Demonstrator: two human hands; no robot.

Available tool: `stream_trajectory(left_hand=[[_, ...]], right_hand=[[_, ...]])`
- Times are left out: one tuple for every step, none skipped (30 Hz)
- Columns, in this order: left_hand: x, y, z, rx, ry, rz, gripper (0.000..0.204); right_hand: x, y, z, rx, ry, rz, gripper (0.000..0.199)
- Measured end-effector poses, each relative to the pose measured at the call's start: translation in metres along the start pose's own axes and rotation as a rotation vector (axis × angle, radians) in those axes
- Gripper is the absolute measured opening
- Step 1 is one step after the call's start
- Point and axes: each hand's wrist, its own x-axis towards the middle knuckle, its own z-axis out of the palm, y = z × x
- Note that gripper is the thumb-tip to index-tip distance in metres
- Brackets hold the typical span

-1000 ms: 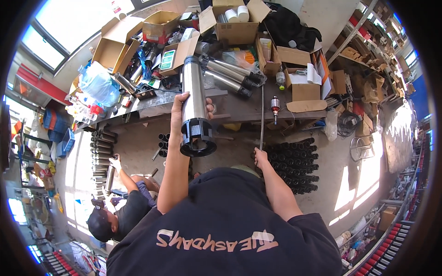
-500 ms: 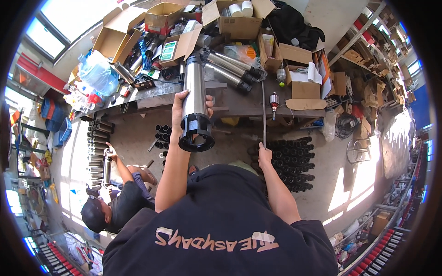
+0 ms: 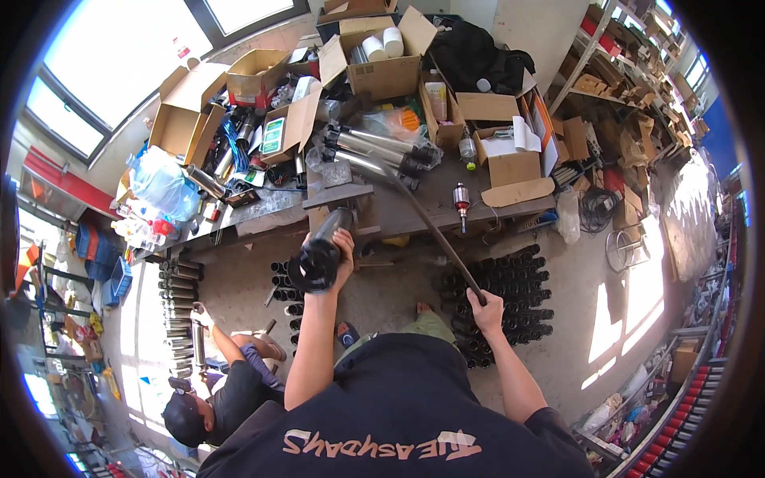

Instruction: The person assembles metal cylinders by using a large T-handle tool to screw components together on a workbench, then places the assembled cylinders among a large number of similar components on the floor.

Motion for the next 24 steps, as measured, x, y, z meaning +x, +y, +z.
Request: stream_trajectory(left_hand=[[0.015,0.013,0.005,-0.129,0.083,0.055,0.054],[0.028,0.019,0.02,-0.001,0.14,0.134,0.054],[0.038,0.025,0.038,0.124,0.187,0.222,0.054],[0.051,0.031,0.047,0.154,0.174,0.231,0.054],[0.065,0.038,0.055,0.184,0.159,0.242,0.053],[0.074,0.042,0.067,0.213,0.142,0.258,0.053],[0.079,0.047,0.077,0.237,0.146,0.272,0.049],[0.083,0.044,0.088,0.241,0.201,0.244,0.046],[0.085,0.037,0.102,0.244,0.295,0.201,0.043],[0.082,0.032,0.117,0.239,0.413,0.142,0.041],[0.079,0.028,0.131,0.237,0.507,0.055,0.041],[0.073,0.022,0.141,0.244,0.634,0.124,0.042],[0.076,0.048,0.136,0.158,0.713,0.019,0.044],[0.079,0.051,0.132,0.179,0.725,0.046,0.045],[0.082,0.048,0.134,0.207,0.733,0.076,0.046],[0.088,0.047,0.13,0.244,0.7,0.072,0.051],[0.088,0.033,0.127,0.183,0.629,0.104,0.056],[0.084,0.024,0.128,0.183,0.642,0.123,0.058],[0.079,0.022,0.132,0.18,0.653,0.15,0.06],[0.076,0.028,0.13,0.168,0.616,0.164,0.061],[0.073,0.026,0.137,0.111,0.714,0.172,0.062],[0.069,0.019,0.145,0.047,0.793,0.171,0.063],[0.062,0.013,0.151,-0.014,0.879,0.178,0.065],[0.059,0.003,0.155,0.03,0.931,0.16,0.058]], right_hand=[[0.011,-0.008,-0.007,-0.018,-0.021,-0.037,0.043],[0.022,-0.018,-0.015,-0.019,-0.022,-0.082,0.039],[0.036,-0.025,-0.022,-0.049,-0.059,-0.114,0.036],[0.05,-0.033,-0.029,-0.068,-0.096,-0.178,0.035],[0.066,-0.045,-0.037,-0.088,-0.135,-0.243,0.034],[0.081,-0.059,-0.041,-0.116,-0.141,-0.312,0.031],[0.099,-0.066,-0.042,-0.133,-0.139,-0.392,0.028],[0.119,-0.07,-0.047,-0.158,-0.147,-0.418,0.026],[0.14,-0.073,-0.054,-0.184,-0.151,-0.445,0.025],[0.165,-0.072,-0.063,-0.221,-0.142,-0.505,0.026],[0.188,-0.075,-0.073,-0.26,-0.131,-0.565,0.026],[0.207,-0.088,-0.079,-0.296,-0.141,-0.565,0.028],[0.222,-0.108,-0.084,-0.326,-0.161,-0.572,0.029],[0.235,-0.121,-0.094,-0.39,-0.18,-0.617,0.032],[0.25,-0.136,-0.099,-0.447,-0.192,-0.665,0.035],[0.264,-0.146,-0.103,-0.508,-0.21,-0.646,0.038],[0.27,-0.148,-0.107,-0.573,-0.236,-0.61,0.042],[0.265,-0.16,-0.107,-0.572,-0.253,-0.584,0.045],[0.249,-0.182,-0.103,-0.595,-0.255,-0.54,0.052],[0.226,-0.198,-0.099,-0.663,-0.235,-0.453,0.056],[0.201,-0.204,-0.096,-0.735,-0.211,-0.347,0.059],[0.176,-0.201,-0.093,-0.767,-0.2,-0.246,0.065],[0.143,-0.202,-0.088,-0.777,-0.164,-0.158,0.062],[0.127,-0.179,-0.083,-0.773,-0.021,-0.202,0.06]])
